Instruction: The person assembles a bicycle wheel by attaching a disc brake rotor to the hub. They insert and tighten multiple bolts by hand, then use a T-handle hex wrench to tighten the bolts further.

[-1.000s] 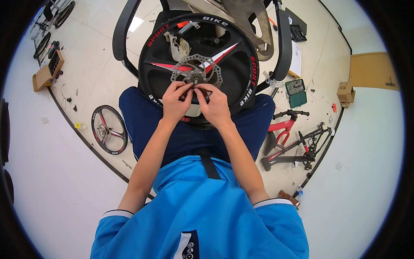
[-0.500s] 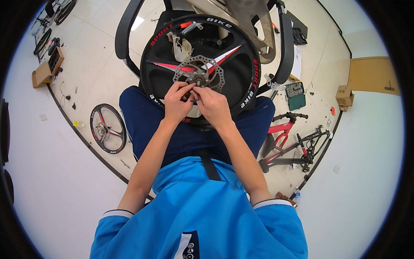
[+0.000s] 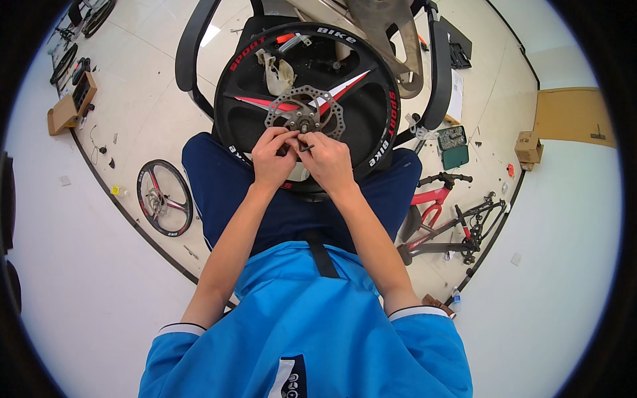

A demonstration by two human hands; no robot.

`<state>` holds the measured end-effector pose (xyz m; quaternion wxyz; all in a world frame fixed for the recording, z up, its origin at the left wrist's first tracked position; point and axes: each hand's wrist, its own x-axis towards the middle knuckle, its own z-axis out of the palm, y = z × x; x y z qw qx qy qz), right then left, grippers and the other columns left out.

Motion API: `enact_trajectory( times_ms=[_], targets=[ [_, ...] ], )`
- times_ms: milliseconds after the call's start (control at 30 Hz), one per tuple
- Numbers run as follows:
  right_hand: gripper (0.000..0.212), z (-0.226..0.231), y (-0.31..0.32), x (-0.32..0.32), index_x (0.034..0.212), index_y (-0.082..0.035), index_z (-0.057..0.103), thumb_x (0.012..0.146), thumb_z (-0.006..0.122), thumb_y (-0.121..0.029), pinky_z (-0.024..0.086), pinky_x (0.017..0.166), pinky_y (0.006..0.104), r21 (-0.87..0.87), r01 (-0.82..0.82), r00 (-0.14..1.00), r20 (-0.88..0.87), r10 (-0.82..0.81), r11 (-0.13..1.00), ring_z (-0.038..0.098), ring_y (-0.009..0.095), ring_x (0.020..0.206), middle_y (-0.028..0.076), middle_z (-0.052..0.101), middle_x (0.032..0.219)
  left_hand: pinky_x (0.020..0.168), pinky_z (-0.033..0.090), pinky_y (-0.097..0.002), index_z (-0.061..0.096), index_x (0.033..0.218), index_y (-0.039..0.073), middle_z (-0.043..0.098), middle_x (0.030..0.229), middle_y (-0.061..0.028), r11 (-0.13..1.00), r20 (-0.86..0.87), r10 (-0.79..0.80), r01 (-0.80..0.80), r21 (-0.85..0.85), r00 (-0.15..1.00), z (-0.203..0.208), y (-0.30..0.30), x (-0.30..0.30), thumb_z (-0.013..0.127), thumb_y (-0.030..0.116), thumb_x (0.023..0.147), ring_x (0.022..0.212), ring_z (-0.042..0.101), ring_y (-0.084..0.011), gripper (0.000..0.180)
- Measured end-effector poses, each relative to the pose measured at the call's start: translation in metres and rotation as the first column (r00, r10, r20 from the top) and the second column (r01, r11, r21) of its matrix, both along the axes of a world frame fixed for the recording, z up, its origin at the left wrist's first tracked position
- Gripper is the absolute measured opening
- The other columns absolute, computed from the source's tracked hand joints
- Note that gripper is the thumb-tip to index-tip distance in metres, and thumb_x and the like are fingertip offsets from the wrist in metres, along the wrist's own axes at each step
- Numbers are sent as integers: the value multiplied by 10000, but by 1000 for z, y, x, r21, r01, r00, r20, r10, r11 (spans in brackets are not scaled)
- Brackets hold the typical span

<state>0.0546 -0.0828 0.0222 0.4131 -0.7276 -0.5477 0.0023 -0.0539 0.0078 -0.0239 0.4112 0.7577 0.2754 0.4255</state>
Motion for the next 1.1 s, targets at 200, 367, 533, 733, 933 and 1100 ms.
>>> enact_trajectory(
  times_ms=[200,367,533,733,933,1100],
  targets=[
    [244,33,-1,-8,1100,-21,740,860,726,23,597,683,330,91,-45,965,-254,67,995,752,262,809,111,748,1004,697,570,-360,753,1015,-6,688,950,-110,999,3,-19,19,31,1000,-3,0,2,718,-76,779,805,700,-300,248],
    [236,13,-7,-4,1079,-8,752,860,703,66,595,681,304,51,-79,935,-344,92,996,751,241,800,135,763,1039,711,576,-356,747,1055,-2,695,966,-112,997,-38,-74,74,13,997,8,-2,-2,709,-83,784,812,703,-299,285],
    [159,14,-3,-5,952,9,719,814,798,2,557,607,282,85,3,948,-318,25,996,713,210,698,103,705,831,722,584,-355,751,1051,5,709,980,-113,996,8,-26,26,-83,1000,14,-6,-4,715,-95,754,854,709,-286,316],
    [191,29,3,-9,982,-3,721,806,798,-4,567,673,293,58,19,930,-366,3,998,715,203,791,92,701,892,738,585,-348,756,1018,-2,732,998,-124,997,36,7,-10,77,999,4,-1,1,729,-83,761,865,721,-289,271],
    [299,23,1,-6,1133,-22,752,845,707,47,572,920,365,130,-84,957,-265,117,988,717,292,1065,136,755,1123,784,569,-376,727,1064,-24,708,1042,-138,991,7,-23,22,135,1000,5,-5,1,705,-84,794,937,692,-326,277],
    [310,23,-1,-10,1139,-29,754,845,694,52,556,957,397,127,-148,949,-260,177,981,721,319,1075,140,760,1138,806,552,-389,722,1076,-24,689,1051,-129,991,5,-58,57,125,998,11,-10,-2,679,-100,755,967,660,-332,332]
  ],
)
